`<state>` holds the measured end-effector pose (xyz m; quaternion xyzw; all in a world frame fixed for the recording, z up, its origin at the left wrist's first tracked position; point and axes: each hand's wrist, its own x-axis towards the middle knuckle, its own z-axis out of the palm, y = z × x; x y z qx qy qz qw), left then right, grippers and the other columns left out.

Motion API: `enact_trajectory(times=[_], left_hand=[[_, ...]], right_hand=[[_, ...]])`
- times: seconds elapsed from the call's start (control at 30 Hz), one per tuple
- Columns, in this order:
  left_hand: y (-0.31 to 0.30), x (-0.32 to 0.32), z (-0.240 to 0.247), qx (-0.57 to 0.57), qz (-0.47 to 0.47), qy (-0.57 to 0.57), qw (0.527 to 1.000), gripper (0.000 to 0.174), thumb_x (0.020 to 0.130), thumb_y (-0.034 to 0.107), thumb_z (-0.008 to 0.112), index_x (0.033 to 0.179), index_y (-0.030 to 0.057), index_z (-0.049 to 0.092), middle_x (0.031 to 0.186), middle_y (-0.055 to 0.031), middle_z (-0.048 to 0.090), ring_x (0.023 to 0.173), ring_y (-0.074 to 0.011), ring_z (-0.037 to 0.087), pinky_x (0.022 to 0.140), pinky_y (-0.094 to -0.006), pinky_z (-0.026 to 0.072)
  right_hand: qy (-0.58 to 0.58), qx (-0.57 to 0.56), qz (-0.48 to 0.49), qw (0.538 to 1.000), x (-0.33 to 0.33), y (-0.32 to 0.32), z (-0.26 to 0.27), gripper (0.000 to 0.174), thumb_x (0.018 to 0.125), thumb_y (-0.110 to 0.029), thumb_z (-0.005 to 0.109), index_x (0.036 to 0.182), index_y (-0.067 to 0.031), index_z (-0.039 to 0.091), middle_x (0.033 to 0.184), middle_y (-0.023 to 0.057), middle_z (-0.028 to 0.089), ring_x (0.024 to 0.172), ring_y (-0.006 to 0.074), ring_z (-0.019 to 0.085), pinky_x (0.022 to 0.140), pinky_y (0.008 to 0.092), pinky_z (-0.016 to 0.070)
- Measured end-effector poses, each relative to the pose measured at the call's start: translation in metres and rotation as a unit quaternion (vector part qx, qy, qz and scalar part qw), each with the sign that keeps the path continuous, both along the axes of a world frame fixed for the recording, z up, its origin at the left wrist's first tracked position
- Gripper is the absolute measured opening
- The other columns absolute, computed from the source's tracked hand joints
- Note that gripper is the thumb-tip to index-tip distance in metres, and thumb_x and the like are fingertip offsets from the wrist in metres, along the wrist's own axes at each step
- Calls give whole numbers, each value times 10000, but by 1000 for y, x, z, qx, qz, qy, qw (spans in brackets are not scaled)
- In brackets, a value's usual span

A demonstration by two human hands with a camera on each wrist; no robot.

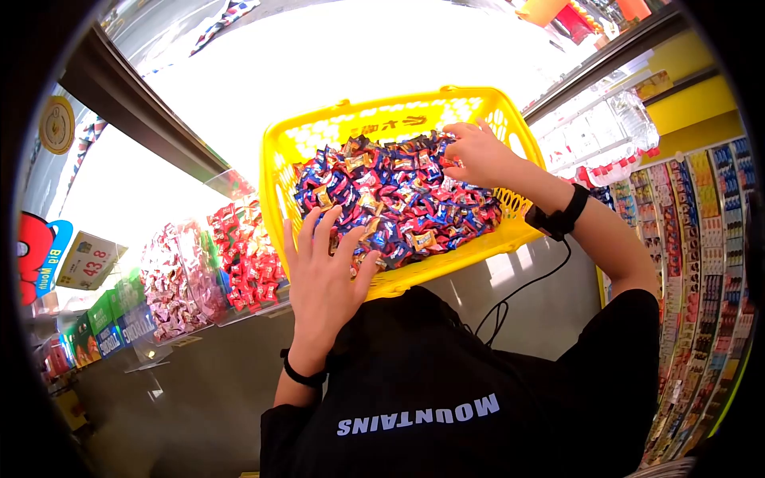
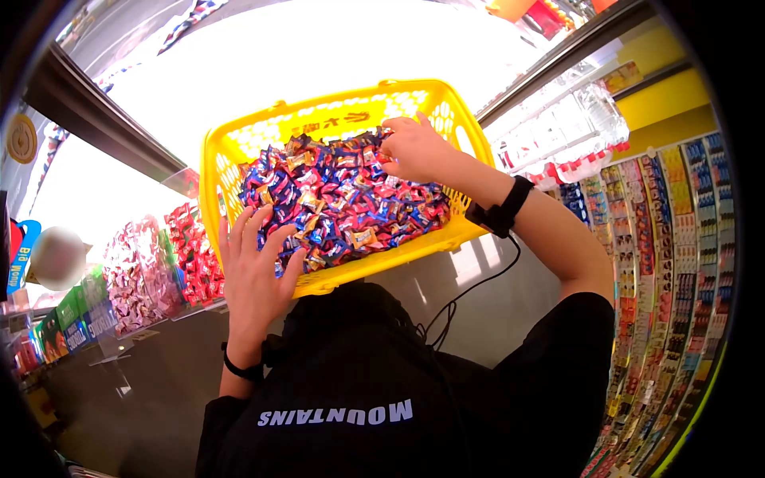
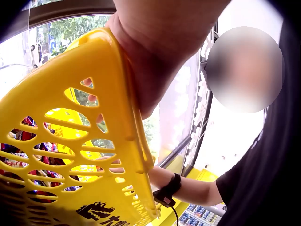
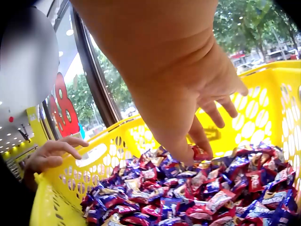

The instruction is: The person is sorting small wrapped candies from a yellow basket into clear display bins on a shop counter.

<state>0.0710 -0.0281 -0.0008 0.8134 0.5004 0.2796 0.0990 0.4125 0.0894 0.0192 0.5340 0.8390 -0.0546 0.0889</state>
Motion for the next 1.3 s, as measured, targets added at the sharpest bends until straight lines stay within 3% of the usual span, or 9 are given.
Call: enact_trajectory(times=[0.1, 0.2, 0.47, 0.6, 0.8, 0.97, 1.13, 1.3], left_hand=[[-1, 1, 3, 0, 2, -9, 1000, 356, 871, 300, 832, 1182, 142, 759, 1439, -112, 602, 1443, -369, 481, 1289, -616, 222], [-3, 0, 7, 13, -16, -5, 1000, 370, 876, 408, 837, 1147, 164, 779, 1426, -85, 610, 1452, -351, 470, 1277, -661, 205], [-9, 13, 8, 10, -64, -52, 997, 289, 806, 345, 897, 997, 162, 781, 1364, -37, 668, 1440, -337, 497, 1282, -671, 185], [-7, 19, 1, 24, -69, -45, 996, 180, 813, 224, 900, 949, 169, 796, 1310, 17, 705, 1402, -312, 541, 1271, -669, 216], [-9, 16, -4, 43, -58, -52, 996, 211, 763, 147, 910, 951, 209, 835, 1278, 19, 729, 1409, -304, 551, 1288, -633, 222], [-13, 19, -4, 78, -39, -35, 996, 212, 757, 187, 909, 952, 242, 846, 1249, 43, 738, 1393, -307, 557, 1282, -634, 244], [-13, 18, -4, 71, -26, -43, 996, 213, 760, 229, 909, 957, 259, 835, 1253, 52, 731, 1383, -306, 560, 1263, -656, 273], [-12, 20, 5, 24, -38, -53, 998, 182, 818, 266, 882, 969, 199, 808, 1315, 15, 709, 1395, -297, 549, 1265, -592, 305]], right_hand=[[133, 122, 88, 980, -39, -46, 33, 216, 876, -267, 824, 973, -91, 744, 1506, 159, 563, 1460, 370, 487, 1259, 653, 276], [140, 193, 158, 958, -71, -90, 50, 292, 784, -248, 862, 968, -108, 683, 1514, 132, 560, 1505, 343, 457, 1264, 674, 264], [251, 278, 161, 913, -99, -124, -13, 247, 825, -235, 821, 973, -98, 679, 1508, 144, 580, 1478, 350, 505, 1236, 725, 284], [303, 278, 141, 900, -100, -125, -16, 180, 894, -234, 752, 958, -86, 674, 1442, 145, 607, 1459, 356, 515, 1227, 708, 298], [398, 211, 89, 889, -94, -123, -22, 315, 842, -298, 851, 1039, -110, 691, 1482, 141, 564, 1491, 358, 455, 1238, 657, 280], [411, 158, 85, 894, -91, -123, -26, 294, 836, -272, 855, 1038, -96, 733, 1491, 166, 553, 1468, 368, 465, 1231, 642, 298], [417, 132, 83, 895, -90, -120, -26, 289, 817, -239, 866, 1040, -92, 756, 1489, 135, 569, 1445, 353, 493, 1233, 606, 321], [398, 167, 90, 897, -91, -120, -25, 247, 808, -236, 865, 978, -87, 766, 1441, 110, 617, 1419, 350, 516, 1214, 591, 354]])
